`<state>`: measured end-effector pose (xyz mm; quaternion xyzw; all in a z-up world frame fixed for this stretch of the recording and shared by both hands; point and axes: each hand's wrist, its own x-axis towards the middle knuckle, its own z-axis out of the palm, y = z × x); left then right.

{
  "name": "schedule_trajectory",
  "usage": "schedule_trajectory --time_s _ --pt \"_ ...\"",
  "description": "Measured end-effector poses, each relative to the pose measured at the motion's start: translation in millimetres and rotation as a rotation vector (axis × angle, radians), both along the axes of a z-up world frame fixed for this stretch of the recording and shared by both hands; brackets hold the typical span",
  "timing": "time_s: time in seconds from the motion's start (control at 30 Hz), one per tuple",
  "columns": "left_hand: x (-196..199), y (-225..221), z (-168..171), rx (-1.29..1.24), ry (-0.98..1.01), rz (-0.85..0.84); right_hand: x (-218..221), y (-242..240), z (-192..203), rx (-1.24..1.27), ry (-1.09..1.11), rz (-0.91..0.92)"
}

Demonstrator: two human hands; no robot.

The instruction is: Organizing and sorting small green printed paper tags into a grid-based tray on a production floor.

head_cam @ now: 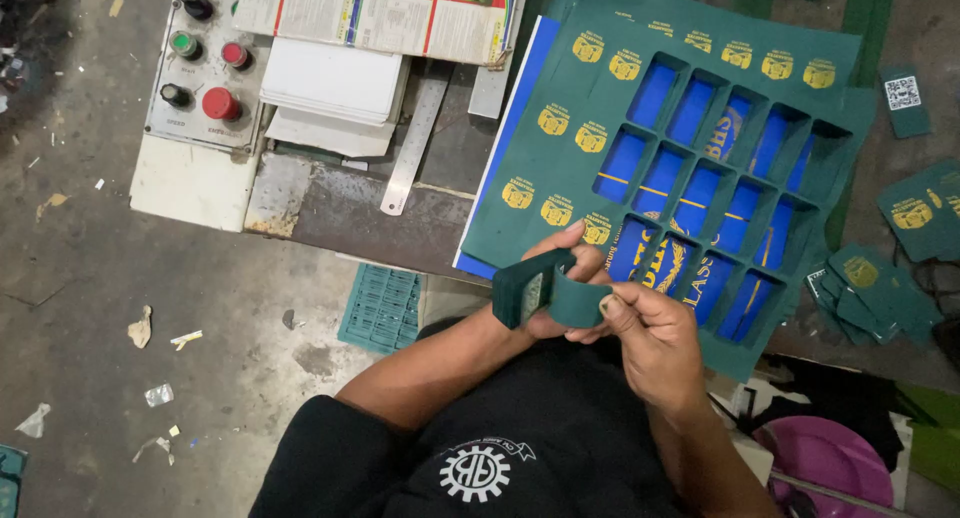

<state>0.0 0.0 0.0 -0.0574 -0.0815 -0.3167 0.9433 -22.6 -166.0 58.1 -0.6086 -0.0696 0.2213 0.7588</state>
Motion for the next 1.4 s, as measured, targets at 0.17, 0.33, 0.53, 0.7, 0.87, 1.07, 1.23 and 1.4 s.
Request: schedule_trajectory --time_s 0.17,0.33,0.53,0.7,0.87,1.07,1.23,1.4 --pt "1 0 2 -0.002 -0.006 -0.007 0 0 4 -0.008 -0.012 -0.003" --pt "3 2 2 0.139 -0.005 -0.022 -4 10 23 -0.088 -0.021 -0.086" --pt "6 -10 -4 0.299 0.143 0.198 -5 5 49 -0.469 -0.619 -0.115" --pt "7 -7 -2 0.461 0.076 0.224 -2 15 69 -0.518 -0.715 -0.03" --pt "8 -7 -9 0.492 0.055 0.254 -1 13 58 -0.555 -0.653 -0.045" --pt "7 -7 -10 0.424 0.058 0.23 4 4 43 -0.414 -0.483 -0.006" --pt "4 -11 -8 0.538 0.151 0.255 8 3 41 -0.459 -0.37 -0.065" --pt "1 -19 13 0.722 0.367 0.338 9 13 50 -0.296 -0.344 -0.203"
